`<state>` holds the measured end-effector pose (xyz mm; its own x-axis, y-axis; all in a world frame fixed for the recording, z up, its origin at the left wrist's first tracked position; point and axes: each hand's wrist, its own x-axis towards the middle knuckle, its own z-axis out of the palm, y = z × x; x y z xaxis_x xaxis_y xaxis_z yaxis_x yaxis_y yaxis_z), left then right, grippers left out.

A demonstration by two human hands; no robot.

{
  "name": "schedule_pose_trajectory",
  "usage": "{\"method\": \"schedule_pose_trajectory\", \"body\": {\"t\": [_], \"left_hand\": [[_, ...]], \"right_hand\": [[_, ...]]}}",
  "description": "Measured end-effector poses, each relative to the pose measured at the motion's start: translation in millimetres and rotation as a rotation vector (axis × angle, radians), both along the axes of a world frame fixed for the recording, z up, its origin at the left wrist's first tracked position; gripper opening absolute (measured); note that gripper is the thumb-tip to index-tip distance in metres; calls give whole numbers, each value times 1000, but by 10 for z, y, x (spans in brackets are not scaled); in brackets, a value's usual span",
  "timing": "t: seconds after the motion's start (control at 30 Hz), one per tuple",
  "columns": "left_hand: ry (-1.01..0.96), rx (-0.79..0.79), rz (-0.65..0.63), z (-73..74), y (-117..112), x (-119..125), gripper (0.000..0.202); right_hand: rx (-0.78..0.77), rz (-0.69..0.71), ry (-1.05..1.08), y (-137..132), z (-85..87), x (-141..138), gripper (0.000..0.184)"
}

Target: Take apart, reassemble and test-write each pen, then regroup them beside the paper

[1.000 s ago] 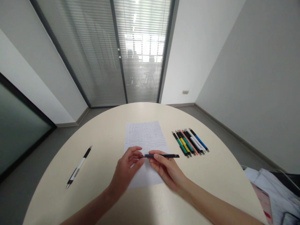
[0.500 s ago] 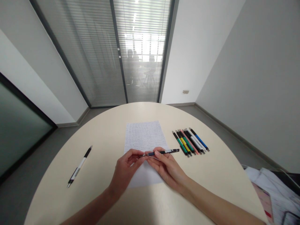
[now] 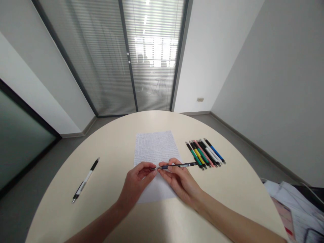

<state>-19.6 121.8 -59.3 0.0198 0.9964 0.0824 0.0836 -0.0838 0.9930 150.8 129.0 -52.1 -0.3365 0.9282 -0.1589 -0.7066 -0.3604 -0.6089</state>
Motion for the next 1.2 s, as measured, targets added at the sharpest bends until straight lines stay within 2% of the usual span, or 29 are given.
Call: {"method": "schedule_pose_trajectory", "body": {"t": [0.2,0.43,0.6,0.9,1.03,1.2], "left_hand": [[1,-68,18,10,0,-18,20],[-42,-11,-11,38,-1,8,17],[-53,-9,-13,26,-8,10,15],[-31,-25,-31,-6,-16,7,15],[57,6,-28,-39,-34,-22,13],[325,180,-2,-7,-48,-40,7]], "right_hand": [[35,-5,12,12,9,8,14],[27,15,-62,-20,-5,15,16],[21,-14,-65,-7,-36,21,14],[21,19,-93,-18,-23,23,16],[26,23,-109,-13,-23,22,15],[32,39,-133,-12,-46,29,14]]}}
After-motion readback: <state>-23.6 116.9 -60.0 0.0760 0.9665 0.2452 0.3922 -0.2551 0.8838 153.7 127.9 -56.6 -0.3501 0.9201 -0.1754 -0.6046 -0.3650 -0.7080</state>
